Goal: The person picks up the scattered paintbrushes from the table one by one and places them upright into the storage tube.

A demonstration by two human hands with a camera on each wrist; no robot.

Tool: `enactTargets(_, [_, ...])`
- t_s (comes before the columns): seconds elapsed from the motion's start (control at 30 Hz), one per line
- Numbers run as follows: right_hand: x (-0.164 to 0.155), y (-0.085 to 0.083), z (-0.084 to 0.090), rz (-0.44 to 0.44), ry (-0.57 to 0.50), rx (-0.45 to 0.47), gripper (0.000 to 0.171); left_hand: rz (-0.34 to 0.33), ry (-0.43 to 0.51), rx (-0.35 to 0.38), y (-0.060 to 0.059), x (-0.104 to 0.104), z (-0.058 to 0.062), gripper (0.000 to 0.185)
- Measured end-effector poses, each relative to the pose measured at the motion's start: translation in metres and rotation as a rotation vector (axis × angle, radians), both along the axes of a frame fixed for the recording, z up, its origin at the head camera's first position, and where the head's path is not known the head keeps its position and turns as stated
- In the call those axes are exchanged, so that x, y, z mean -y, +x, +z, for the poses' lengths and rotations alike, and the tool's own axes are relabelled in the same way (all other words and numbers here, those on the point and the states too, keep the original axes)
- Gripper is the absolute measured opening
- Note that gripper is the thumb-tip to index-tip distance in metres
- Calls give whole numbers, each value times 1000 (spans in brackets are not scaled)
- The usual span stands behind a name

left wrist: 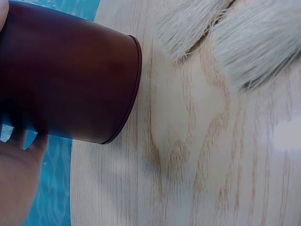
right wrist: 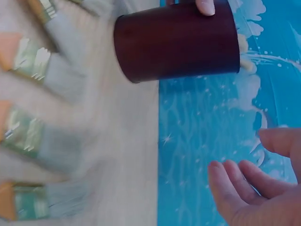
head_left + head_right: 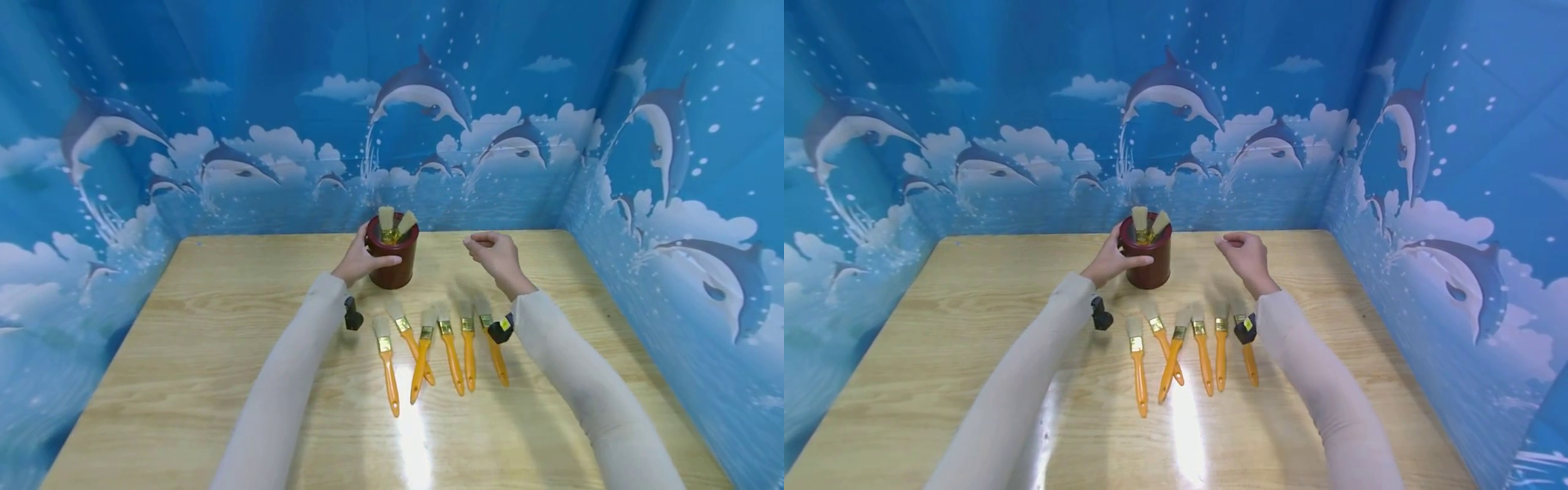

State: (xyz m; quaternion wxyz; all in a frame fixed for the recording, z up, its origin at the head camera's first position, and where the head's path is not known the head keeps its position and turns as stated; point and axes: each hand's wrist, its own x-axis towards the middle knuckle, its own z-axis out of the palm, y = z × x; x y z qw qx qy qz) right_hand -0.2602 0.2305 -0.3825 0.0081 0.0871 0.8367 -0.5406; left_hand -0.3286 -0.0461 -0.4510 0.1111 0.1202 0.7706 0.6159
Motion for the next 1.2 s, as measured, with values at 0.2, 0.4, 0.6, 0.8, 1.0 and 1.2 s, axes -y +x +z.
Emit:
enactTargets(0.2, [-20,16,-17,49,-45,73,51,0,4,-1,0,-1,0,109])
enactTargets(0.4, [-33,38,-35,78,-25,113,55,15,6,3,-2,-2,-2,110])
enactTargets(0.6, [-51,60,-55,93,62,157,52,15,5,9,-3,-3,-3,112])
enactTargets(0.8, [-65,77,-70,109,41,191,49,14,-4,6,-3,-2,-1,111])
enactTargets(1.0, [-68,89,-79,112,-18,234,51,19,-14,13,-1,-3,2,110])
enactTargets(1.2, [-61,93,-87,127,29,216,52,21,-12,12,1,-2,4,108])
